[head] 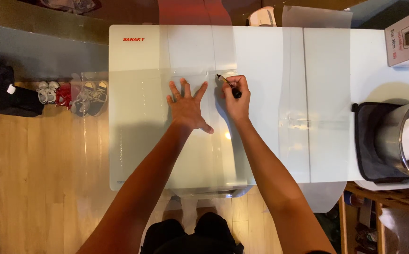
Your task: Marking and measuring plastic film sheets on a table with a marker.
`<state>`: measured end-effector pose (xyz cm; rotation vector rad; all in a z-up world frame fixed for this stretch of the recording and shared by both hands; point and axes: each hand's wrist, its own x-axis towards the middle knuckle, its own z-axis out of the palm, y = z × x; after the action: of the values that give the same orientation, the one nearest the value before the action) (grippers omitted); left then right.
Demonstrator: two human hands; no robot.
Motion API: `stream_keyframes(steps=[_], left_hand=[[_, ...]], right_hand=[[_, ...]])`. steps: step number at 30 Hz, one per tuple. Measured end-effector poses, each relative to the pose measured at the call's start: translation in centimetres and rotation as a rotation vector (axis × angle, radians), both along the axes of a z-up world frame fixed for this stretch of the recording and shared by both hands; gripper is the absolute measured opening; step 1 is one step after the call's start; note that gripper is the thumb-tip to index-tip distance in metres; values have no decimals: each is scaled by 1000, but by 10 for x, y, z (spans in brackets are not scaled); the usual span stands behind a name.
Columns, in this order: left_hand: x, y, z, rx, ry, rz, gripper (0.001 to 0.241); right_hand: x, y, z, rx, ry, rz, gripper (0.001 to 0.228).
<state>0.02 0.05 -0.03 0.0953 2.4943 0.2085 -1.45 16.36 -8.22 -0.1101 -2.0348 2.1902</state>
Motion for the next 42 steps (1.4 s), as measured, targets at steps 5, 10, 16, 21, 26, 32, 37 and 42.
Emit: stream_keyframes(steps=[5, 10, 16, 21, 26, 32, 37, 42], left_hand=[[-1, 0, -1, -16, 3, -5, 157], [-3, 0, -1, -26, -5, -10, 158], [-2, 1, 0, -29, -8, -16, 157], [-3, 1, -3, -20, -2, -23, 156], [-4, 2, -5, -21, -1, -27, 157], [-5, 3, -7, -27, -11, -28, 158], [-6, 3, -6, -23, -14, -27, 158], [-4, 3, -7, -14, -11, -24, 158]], right_hand=[[0, -4, -2, 226, 43, -66, 8], [-1, -6, -5, 258, 87, -88, 9], [-1, -8, -3, 300, 109, -101, 10], [1, -10, -5, 324, 76, -103, 11], [5, -9, -8, 342, 179, -116, 12], [4, -9, -8, 272, 104, -155, 10], [4, -8, -9, 337, 112, -141, 12], [4, -9, -11, 367, 134, -135, 13]])
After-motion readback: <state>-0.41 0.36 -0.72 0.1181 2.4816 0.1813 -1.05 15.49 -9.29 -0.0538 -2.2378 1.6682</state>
